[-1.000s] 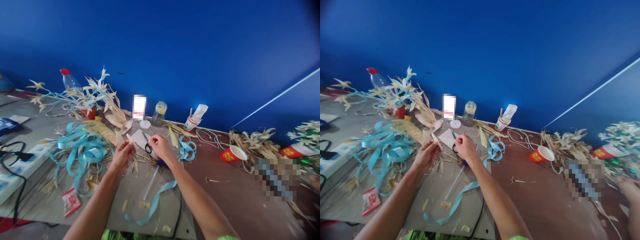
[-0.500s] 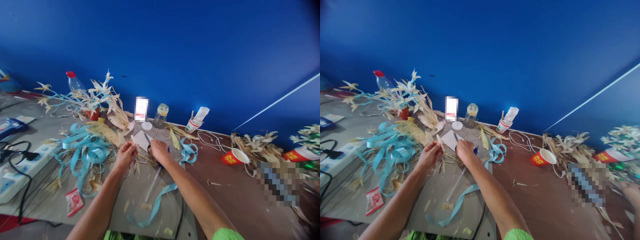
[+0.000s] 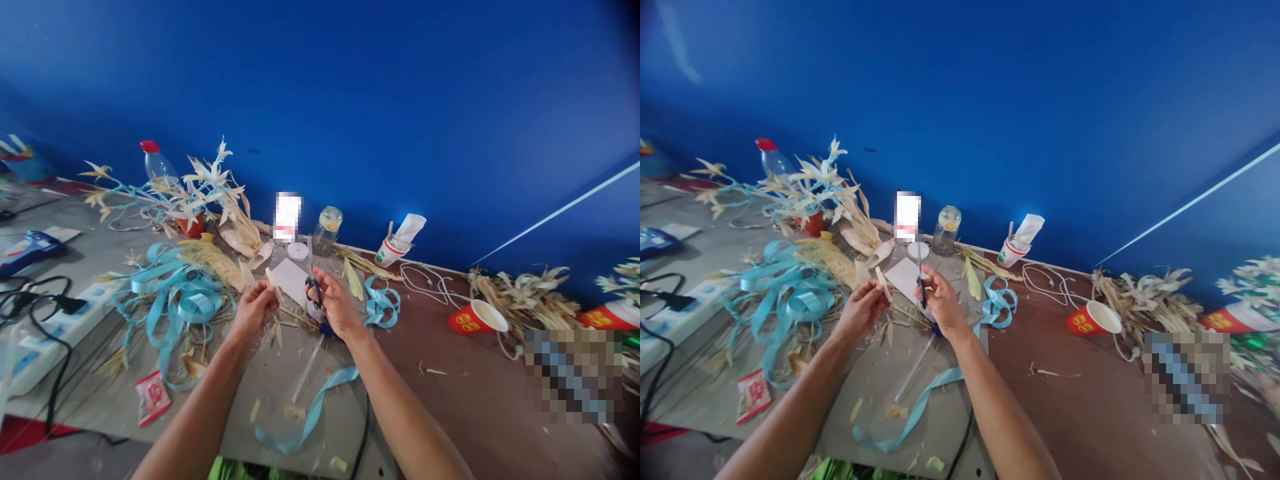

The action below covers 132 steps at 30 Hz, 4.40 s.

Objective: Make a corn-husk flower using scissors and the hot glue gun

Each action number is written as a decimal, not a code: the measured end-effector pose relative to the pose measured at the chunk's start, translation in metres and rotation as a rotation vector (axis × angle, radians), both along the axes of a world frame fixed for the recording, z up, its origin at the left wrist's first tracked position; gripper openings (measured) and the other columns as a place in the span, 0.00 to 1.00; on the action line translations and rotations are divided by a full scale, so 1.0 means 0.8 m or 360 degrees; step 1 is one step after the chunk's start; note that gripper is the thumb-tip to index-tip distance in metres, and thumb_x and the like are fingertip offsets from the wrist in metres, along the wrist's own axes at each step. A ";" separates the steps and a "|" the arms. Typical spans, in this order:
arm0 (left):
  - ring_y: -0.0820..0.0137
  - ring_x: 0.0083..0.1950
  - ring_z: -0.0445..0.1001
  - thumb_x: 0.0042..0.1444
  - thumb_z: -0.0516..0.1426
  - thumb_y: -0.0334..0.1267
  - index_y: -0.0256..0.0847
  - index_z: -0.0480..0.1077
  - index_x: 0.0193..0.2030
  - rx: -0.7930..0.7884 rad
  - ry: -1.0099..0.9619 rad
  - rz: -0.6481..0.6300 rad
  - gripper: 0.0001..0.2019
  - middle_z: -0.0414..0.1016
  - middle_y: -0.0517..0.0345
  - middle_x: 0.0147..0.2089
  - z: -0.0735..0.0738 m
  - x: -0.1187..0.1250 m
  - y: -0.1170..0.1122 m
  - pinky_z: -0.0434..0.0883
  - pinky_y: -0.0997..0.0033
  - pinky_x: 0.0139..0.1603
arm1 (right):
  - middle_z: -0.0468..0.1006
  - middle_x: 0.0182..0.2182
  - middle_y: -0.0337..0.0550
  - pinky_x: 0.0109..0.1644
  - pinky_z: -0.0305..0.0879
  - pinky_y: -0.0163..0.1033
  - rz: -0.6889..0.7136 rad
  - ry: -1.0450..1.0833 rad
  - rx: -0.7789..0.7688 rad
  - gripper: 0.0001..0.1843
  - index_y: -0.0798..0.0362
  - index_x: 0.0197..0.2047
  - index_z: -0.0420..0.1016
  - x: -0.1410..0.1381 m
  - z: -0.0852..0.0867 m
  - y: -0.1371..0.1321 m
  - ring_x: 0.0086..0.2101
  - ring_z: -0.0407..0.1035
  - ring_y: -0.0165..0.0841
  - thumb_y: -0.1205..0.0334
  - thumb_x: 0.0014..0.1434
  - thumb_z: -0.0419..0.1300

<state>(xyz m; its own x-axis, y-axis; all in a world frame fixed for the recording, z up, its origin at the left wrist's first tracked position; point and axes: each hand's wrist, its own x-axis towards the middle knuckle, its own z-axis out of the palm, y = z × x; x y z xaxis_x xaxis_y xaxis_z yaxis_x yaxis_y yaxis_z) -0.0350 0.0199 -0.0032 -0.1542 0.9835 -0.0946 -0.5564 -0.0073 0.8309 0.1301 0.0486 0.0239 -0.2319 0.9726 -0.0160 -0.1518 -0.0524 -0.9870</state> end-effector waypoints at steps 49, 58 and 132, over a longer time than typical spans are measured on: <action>0.82 0.20 0.59 0.45 0.62 0.39 0.37 0.66 0.28 -0.0058 0.0030 -0.0130 0.10 0.63 0.66 0.20 0.004 0.008 -0.005 0.58 0.81 0.24 | 0.77 0.29 0.38 0.35 0.65 0.33 0.0251 -0.0536 0.0287 0.20 0.51 0.48 0.74 -0.009 -0.026 -0.054 0.30 0.68 0.30 0.65 0.51 0.58; 0.82 0.20 0.59 0.45 0.62 0.40 0.37 0.66 0.27 -0.0070 0.0055 -0.0121 0.11 0.63 0.66 0.20 0.006 0.007 -0.006 0.60 0.80 0.24 | 0.78 0.34 0.40 0.43 0.67 0.37 0.0283 -0.0383 0.0186 0.20 0.50 0.49 0.73 -0.011 -0.032 -0.054 0.35 0.71 0.32 0.66 0.52 0.56; 0.81 0.25 0.64 0.43 0.63 0.31 0.38 0.66 0.33 0.0029 -0.0072 -0.0279 0.10 0.68 0.62 0.31 0.003 0.020 -0.010 0.63 0.80 0.27 | 0.73 0.28 0.36 0.30 0.62 0.31 -0.0407 0.0048 0.0102 0.20 0.51 0.44 0.62 -0.011 -0.028 -0.042 0.26 0.67 0.27 0.67 0.46 0.61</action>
<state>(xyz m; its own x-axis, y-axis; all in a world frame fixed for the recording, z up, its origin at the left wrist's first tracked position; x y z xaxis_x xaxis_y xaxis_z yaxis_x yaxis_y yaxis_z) -0.0187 0.0122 -0.0011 0.0236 0.9966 -0.0795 -0.5874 0.0782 0.8055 0.1210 0.0151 0.0012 0.0221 0.9985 0.0506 -0.1817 0.0537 -0.9819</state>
